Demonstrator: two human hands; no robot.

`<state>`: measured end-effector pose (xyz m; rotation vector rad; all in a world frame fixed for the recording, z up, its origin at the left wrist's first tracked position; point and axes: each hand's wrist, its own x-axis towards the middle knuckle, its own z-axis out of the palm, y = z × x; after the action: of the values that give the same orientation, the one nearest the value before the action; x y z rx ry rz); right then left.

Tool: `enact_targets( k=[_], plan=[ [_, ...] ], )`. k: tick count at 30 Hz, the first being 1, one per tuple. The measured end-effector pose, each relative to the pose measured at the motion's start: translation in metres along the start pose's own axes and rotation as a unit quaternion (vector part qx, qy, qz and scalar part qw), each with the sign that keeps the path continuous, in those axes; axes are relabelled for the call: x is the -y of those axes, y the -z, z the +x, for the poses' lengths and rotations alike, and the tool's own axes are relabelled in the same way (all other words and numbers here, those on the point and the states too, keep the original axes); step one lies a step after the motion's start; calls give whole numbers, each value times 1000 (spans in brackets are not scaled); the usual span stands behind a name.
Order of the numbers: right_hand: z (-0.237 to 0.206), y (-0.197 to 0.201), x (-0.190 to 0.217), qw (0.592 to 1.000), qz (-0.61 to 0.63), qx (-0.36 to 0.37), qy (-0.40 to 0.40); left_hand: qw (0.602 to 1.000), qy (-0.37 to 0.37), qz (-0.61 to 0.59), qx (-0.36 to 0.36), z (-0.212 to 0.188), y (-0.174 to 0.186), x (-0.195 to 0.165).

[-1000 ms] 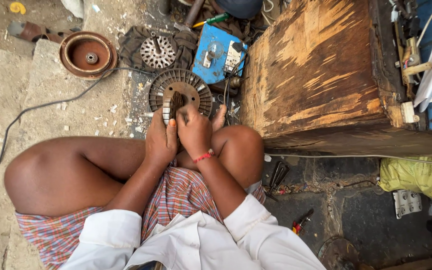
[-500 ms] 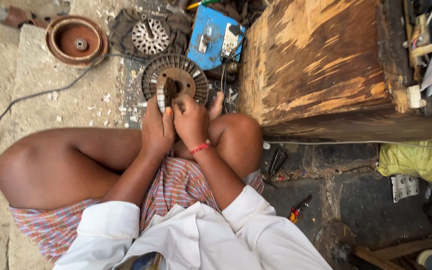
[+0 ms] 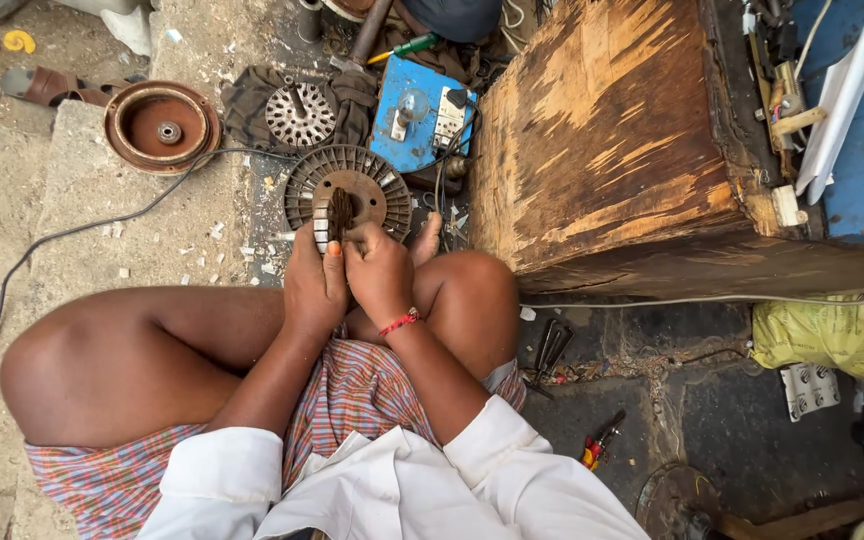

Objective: The person sits on the ground fitting metal rotor laminations into the hub of a fan blade assembly, pressing and aligning each piece by hand while rotating the hub. They continue fitting pieces around the hub and then press the assembled stack down with both hands.

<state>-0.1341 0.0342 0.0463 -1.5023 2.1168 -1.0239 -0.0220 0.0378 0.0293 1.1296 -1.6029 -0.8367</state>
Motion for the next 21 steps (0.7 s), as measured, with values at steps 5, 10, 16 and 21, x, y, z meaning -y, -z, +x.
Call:
enact_targets(
  k=[5,10,16,21],
  plan=[
    [1,-6,0,999,-11,-18,38,998,57,2,2,0,0,6],
    [4,-8,9,998,-49,-5,32,998,61,0,-13,3,3,4],
    [19,-8,16,999,-44,-17,26,998,61,10,-9,4,5,-3],
    [18,-6,10,1000,-23,-5,11,999,39,7,10,6,5,-4]
  ],
)
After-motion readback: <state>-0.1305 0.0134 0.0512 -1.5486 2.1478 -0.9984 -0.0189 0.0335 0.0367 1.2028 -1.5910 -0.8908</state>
